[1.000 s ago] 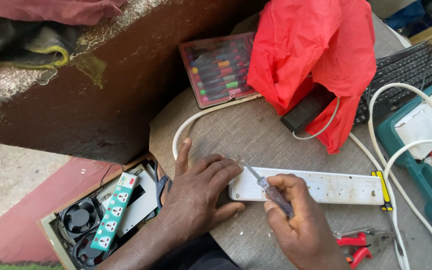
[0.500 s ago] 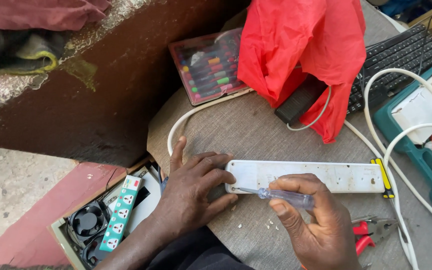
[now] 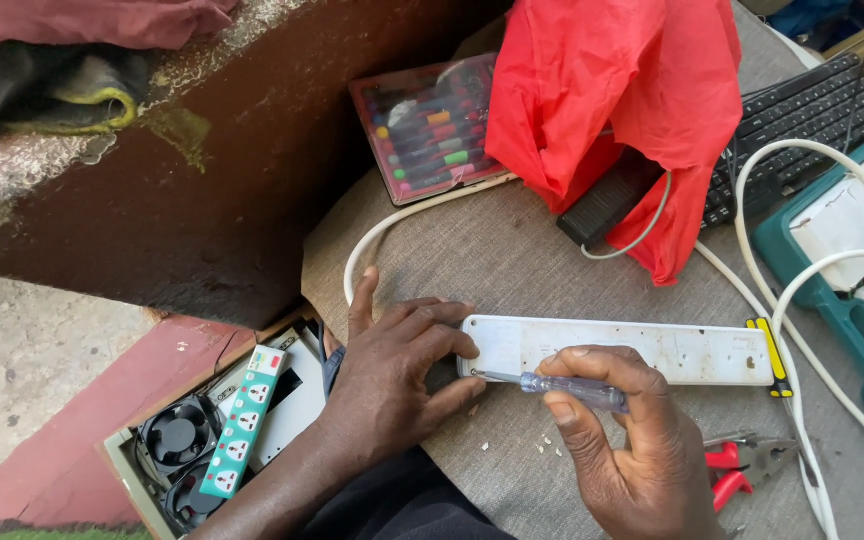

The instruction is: Disassembling a power strip extension cord by removing screws with a screwdriver and using pliers.

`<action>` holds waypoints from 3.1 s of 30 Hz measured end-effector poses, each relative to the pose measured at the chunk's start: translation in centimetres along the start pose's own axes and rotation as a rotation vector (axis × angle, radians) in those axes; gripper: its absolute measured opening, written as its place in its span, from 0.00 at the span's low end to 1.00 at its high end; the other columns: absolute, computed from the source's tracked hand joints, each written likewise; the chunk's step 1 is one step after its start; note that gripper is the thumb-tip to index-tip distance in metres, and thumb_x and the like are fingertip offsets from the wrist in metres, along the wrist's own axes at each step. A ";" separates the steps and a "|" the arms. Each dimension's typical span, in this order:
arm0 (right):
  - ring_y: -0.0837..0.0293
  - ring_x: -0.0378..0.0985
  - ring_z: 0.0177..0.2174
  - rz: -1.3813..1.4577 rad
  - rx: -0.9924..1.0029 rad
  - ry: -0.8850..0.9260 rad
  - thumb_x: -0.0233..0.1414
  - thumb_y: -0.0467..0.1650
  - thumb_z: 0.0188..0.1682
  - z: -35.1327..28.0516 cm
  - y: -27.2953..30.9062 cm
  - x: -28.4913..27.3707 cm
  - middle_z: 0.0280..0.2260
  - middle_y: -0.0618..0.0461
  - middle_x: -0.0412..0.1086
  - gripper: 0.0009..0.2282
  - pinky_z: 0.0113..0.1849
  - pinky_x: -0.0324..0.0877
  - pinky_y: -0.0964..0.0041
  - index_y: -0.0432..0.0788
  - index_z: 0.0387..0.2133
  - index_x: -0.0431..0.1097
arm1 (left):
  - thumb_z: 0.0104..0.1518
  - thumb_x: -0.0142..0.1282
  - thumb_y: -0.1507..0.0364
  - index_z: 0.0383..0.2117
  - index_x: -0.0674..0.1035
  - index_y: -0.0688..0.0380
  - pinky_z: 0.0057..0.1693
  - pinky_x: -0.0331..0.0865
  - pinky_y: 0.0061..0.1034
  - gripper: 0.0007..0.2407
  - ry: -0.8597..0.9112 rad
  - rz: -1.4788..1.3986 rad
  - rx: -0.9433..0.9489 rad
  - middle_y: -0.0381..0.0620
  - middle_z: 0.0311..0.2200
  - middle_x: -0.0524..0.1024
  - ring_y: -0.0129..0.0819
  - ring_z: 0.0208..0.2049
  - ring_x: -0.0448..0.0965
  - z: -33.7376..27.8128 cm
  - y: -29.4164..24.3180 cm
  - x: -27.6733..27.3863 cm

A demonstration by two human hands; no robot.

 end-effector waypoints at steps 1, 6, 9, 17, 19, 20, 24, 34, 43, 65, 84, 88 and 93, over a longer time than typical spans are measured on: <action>0.58 0.85 0.47 0.000 0.000 0.001 0.55 0.32 0.53 0.0 0.1 0.0 0.44 0.52 0.81 0.13 0.50 0.78 0.66 0.44 0.50 0.68 | 0.51 0.72 0.61 0.36 0.80 0.42 0.74 0.33 0.61 0.12 0.000 0.000 -0.001 0.35 0.50 0.83 0.33 0.56 0.80 0.0 0.1 0.0; 0.57 0.84 0.48 -0.009 -0.027 -0.027 0.54 0.33 0.54 -0.2 0.4 0.0 0.44 0.54 0.80 0.12 0.52 0.77 0.65 0.44 0.48 0.68 | 0.53 0.70 0.61 0.36 0.80 0.42 0.74 0.31 0.61 0.11 0.006 -0.007 0.001 0.36 0.50 0.83 0.34 0.56 0.80 -0.1 0.1 0.1; 0.57 0.85 0.48 0.013 -0.042 -0.006 0.54 0.32 0.54 -0.2 0.4 0.1 0.45 0.52 0.80 0.12 0.53 0.77 0.65 0.44 0.50 0.66 | 0.54 0.70 0.60 0.36 0.80 0.43 0.74 0.32 0.62 0.10 0.016 0.014 0.016 0.37 0.51 0.82 0.36 0.56 0.80 -0.2 0.0 0.1; 0.56 0.84 0.49 0.028 -0.078 0.029 0.53 0.31 0.55 0.0 0.2 0.3 0.45 0.52 0.80 0.12 0.54 0.76 0.63 0.43 0.50 0.66 | 0.54 0.69 0.60 0.35 0.80 0.42 0.73 0.34 0.63 0.09 0.009 0.019 0.021 0.37 0.52 0.82 0.37 0.56 0.80 -0.1 -0.1 -0.1; 0.56 0.84 0.49 0.029 -0.063 0.012 0.53 0.31 0.55 0.0 0.3 0.1 0.45 0.52 0.80 0.12 0.53 0.76 0.64 0.44 0.50 0.66 | 0.55 0.69 0.60 0.34 0.81 0.42 0.73 0.33 0.62 0.09 0.003 0.020 0.028 0.38 0.52 0.82 0.38 0.56 0.80 0.0 0.0 0.0; 0.56 0.83 0.49 0.021 -0.060 0.011 0.53 0.31 0.55 0.0 0.4 0.0 0.45 0.52 0.80 0.12 0.54 0.75 0.63 0.43 0.50 0.66 | 0.55 0.69 0.60 0.34 0.81 0.42 0.73 0.33 0.62 0.09 0.008 0.019 0.023 0.38 0.51 0.82 0.38 0.56 0.80 -0.1 0.0 0.0; 0.57 0.84 0.48 0.035 -0.072 0.046 0.52 0.32 0.55 0.0 -0.1 0.1 0.45 0.52 0.79 0.12 0.53 0.77 0.64 0.43 0.51 0.66 | 0.56 0.68 0.60 0.34 0.80 0.41 0.73 0.34 0.62 0.08 0.007 0.022 0.032 0.38 0.50 0.82 0.37 0.55 0.80 -0.1 -0.1 -0.1; 0.54 0.84 0.50 0.010 -0.207 0.172 0.52 0.30 0.56 0.9 0.2 -0.4 0.48 0.48 0.78 0.12 0.55 0.75 0.60 0.42 0.52 0.67 | 0.55 0.69 0.60 0.34 0.81 0.40 0.73 0.34 0.63 0.08 0.009 0.026 0.025 0.36 0.50 0.82 0.38 0.56 0.80 -0.2 0.1 0.2; 0.56 0.83 0.37 -0.216 -0.416 0.224 0.61 0.31 0.53 3.8 2.9 0.4 0.39 0.54 0.76 0.15 0.43 0.78 0.63 0.47 0.51 0.69 | 0.55 0.69 0.61 0.36 0.78 0.43 0.74 0.34 0.62 0.11 -0.011 0.026 0.006 0.36 0.51 0.82 0.35 0.56 0.80 -0.3 0.0 0.0; 0.59 0.90 0.43 -0.191 -0.099 0.311 0.56 0.34 0.53 3.4 0.5 0.4 0.44 0.60 0.83 0.15 0.45 0.79 0.62 0.50 0.52 0.65 | 0.52 0.71 0.61 0.38 0.78 0.46 0.74 0.32 0.62 0.14 -0.002 -0.033 -0.039 0.40 0.51 0.83 0.38 0.56 0.81 -0.4 0.1 0.1; 0.57 0.81 0.32 -0.250 -0.389 0.164 0.59 0.31 0.54 3.4 3.3 2.1 0.35 0.57 0.76 0.09 0.37 0.75 0.64 0.45 0.43 0.68 | 0.54 0.70 0.59 0.38 0.77 0.47 0.75 0.33 0.61 0.14 -0.040 -0.028 -0.034 0.39 0.51 0.84 0.36 0.54 0.82 -0.7 0.4 0.5; 0.59 0.78 0.22 -0.396 -0.372 0.006 0.61 0.33 0.55 3.1 2.7 2.4 0.33 0.62 0.77 0.09 0.27 0.70 0.64 0.46 0.39 0.68 | 0.53 0.71 0.60 0.39 0.77 0.47 0.74 0.34 0.62 0.15 -0.034 -0.028 -0.034 0.40 0.52 0.83 0.39 0.56 0.81 -0.9 0.3 0.4; 0.55 0.83 0.48 -0.162 -0.075 0.235 0.49 0.35 0.56 2.5 2.1 1.1 0.52 0.50 0.77 0.17 0.50 0.73 0.62 0.43 0.56 0.62 | 0.51 0.72 0.62 0.39 0.76 0.48 0.74 0.32 0.62 0.17 -0.027 -0.026 -0.017 0.40 0.51 0.83 0.38 0.55 0.81 -0.9 0.3 0.3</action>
Point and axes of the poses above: each hand's wrist, its own z-axis towards the middle knuckle, its own x-axis out of the palm, y = z × x, the point moved 4 cm from there along z, towards the middle knuckle
